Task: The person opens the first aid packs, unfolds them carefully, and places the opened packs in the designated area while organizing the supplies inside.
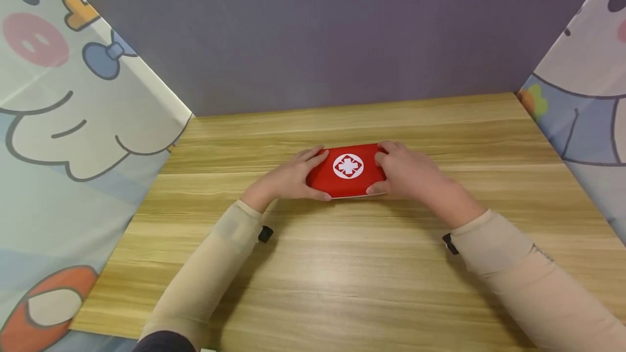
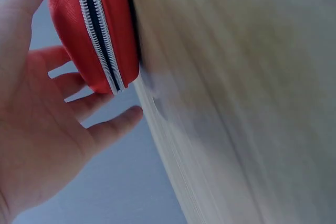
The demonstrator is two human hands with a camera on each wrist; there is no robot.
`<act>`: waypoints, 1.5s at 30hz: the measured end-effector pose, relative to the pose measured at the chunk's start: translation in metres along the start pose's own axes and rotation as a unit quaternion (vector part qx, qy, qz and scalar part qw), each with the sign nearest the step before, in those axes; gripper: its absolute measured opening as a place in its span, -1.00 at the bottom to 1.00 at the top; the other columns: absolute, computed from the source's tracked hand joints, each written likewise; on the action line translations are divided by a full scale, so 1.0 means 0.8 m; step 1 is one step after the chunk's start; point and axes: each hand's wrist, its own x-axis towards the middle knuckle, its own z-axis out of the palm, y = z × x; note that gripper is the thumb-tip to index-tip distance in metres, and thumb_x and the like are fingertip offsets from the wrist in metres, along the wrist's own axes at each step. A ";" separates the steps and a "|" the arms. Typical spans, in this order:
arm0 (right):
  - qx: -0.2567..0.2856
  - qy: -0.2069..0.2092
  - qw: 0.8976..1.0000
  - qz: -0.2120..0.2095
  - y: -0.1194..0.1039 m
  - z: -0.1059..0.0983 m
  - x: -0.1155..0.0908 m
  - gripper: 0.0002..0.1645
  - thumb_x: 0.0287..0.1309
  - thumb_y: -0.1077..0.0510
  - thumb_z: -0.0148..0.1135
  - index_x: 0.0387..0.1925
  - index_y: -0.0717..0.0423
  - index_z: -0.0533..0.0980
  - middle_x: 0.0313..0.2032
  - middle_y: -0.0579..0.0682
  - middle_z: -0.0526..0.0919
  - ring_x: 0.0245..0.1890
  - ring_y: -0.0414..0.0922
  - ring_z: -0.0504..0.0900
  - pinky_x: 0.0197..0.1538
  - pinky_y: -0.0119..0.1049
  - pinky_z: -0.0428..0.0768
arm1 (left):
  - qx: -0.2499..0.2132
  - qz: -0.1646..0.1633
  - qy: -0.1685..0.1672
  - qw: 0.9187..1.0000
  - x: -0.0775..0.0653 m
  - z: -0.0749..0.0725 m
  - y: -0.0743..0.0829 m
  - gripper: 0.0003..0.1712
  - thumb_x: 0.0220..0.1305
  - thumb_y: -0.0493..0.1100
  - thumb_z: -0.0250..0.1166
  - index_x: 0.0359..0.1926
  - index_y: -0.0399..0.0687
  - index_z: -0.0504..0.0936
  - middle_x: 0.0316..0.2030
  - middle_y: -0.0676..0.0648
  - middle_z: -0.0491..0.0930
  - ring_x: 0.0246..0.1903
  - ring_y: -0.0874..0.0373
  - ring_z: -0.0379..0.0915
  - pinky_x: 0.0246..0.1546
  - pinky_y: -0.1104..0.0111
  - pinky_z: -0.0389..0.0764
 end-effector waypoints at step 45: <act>0.200 -0.029 0.972 0.120 -0.013 -0.007 0.005 0.32 0.22 -0.70 0.11 0.52 0.30 0.27 0.23 0.34 0.65 0.08 0.17 0.67 0.00 0.05 0.71 | -0.177 -0.060 0.051 0.981 0.006 0.007 0.023 -0.34 0.53 -0.11 0.27 0.50 -0.38 0.41 0.58 -0.33 0.30 0.56 -0.22 0.28 0.61 0.06 0.32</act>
